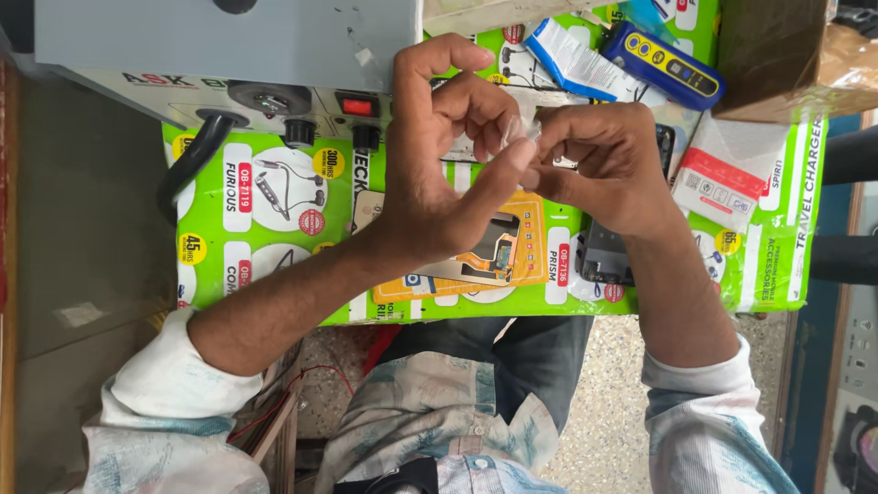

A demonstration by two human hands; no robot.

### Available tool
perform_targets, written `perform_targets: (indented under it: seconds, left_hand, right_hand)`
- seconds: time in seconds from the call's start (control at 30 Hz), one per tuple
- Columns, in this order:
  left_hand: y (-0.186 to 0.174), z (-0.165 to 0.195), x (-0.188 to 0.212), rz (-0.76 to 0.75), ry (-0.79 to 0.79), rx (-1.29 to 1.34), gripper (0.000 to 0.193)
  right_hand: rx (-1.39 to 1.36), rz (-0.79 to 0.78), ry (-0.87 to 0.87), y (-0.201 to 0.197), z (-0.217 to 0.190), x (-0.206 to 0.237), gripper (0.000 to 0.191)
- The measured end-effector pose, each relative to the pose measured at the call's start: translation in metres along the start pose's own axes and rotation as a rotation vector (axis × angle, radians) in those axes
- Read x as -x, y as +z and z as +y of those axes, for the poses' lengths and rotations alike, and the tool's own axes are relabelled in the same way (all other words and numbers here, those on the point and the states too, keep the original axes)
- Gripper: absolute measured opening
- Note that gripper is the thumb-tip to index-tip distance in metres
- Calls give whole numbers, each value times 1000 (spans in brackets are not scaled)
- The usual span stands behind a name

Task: The person applies adhesive to a smartphone screen and presses it onto the phone chassis. They then handle a black power bank, peeling off a protective film and inspecting its surface.

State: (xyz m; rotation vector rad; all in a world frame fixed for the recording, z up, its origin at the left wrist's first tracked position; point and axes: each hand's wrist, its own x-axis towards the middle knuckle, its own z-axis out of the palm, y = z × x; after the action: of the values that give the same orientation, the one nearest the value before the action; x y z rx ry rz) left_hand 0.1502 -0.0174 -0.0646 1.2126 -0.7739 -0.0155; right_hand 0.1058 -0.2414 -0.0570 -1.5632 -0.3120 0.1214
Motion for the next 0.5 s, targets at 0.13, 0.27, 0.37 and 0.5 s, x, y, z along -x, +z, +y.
perform_targets:
  seconds: [0.13, 0.27, 0.37, 0.5]
  left_hand:
    - [4, 5, -2, 48, -43, 44, 46]
    - [8, 11, -5, 101, -75, 156, 48]
    - [12, 11, -5, 137, -94, 293, 45]
    - [14, 3, -4, 148, -60, 296, 43]
  right_hand:
    - [49, 2, -3, 1, -2, -3, 11]
    - [37, -13, -54, -3, -11, -7, 18]
    - [-57, -9, -182, -9, -16, -13, 39]
    - [-314, 155, -153, -5, -8, -17, 51]
